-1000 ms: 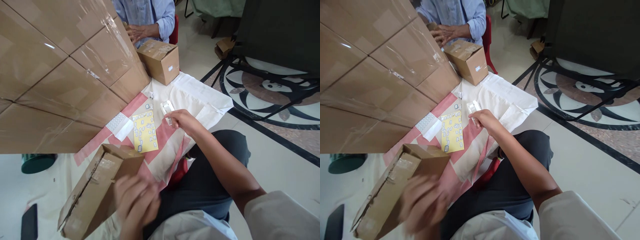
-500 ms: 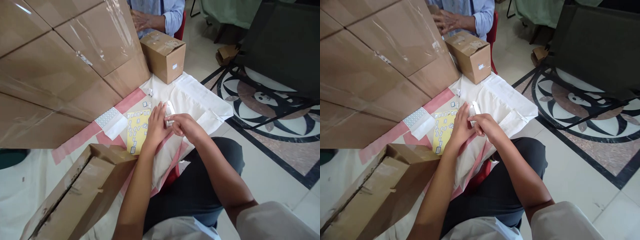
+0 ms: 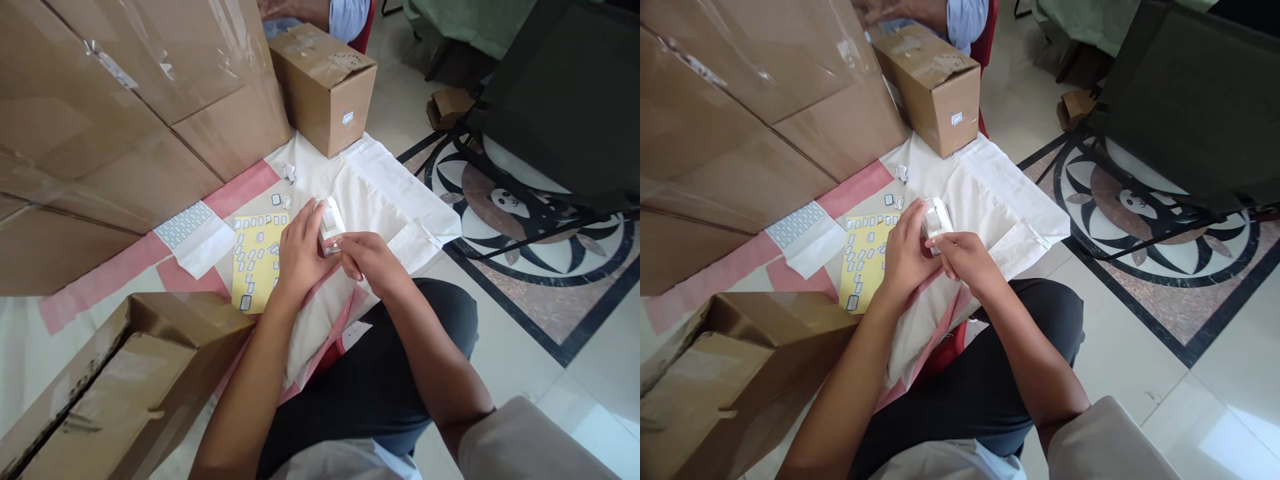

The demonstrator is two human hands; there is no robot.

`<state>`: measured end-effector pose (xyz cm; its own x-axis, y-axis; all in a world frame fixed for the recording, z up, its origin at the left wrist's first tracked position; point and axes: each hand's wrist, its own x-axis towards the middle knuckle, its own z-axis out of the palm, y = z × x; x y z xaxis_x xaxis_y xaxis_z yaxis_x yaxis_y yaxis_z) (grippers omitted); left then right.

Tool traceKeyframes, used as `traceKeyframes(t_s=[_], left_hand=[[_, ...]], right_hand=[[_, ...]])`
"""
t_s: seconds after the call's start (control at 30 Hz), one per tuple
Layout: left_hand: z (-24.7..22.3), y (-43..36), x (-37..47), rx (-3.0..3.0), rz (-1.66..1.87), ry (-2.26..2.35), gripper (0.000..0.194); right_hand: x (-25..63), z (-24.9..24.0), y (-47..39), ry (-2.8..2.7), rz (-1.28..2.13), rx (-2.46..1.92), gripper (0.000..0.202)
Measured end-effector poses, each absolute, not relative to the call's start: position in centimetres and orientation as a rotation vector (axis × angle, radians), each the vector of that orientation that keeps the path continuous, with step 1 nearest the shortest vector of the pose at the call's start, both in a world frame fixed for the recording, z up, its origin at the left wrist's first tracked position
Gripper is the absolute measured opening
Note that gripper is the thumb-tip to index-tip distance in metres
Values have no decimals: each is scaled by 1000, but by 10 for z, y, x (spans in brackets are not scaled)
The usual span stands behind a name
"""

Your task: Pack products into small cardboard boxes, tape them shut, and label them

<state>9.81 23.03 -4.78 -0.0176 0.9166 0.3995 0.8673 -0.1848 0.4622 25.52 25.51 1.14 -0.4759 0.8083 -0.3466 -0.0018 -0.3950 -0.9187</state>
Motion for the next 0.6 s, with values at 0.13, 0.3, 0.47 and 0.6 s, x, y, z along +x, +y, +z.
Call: traceKeyframes(t_s=[0.13, 0.3, 0.47, 0.6], left_hand=[[-46, 230, 101, 2151, 974, 1996, 83], [-45, 229, 103, 2093, 966, 2054, 82], [-47, 229, 104, 2070, 967, 2094, 86], [-46, 228, 105, 2075, 992, 2107, 84]], right_hand=[[257, 12, 253, -1258, 1917, -1160, 19], [257, 14, 249, -1262, 1921, -1158, 19], [256, 13, 247, -1254, 1915, -1182, 20], [259, 9, 246, -1259, 1911, -1217, 18]])
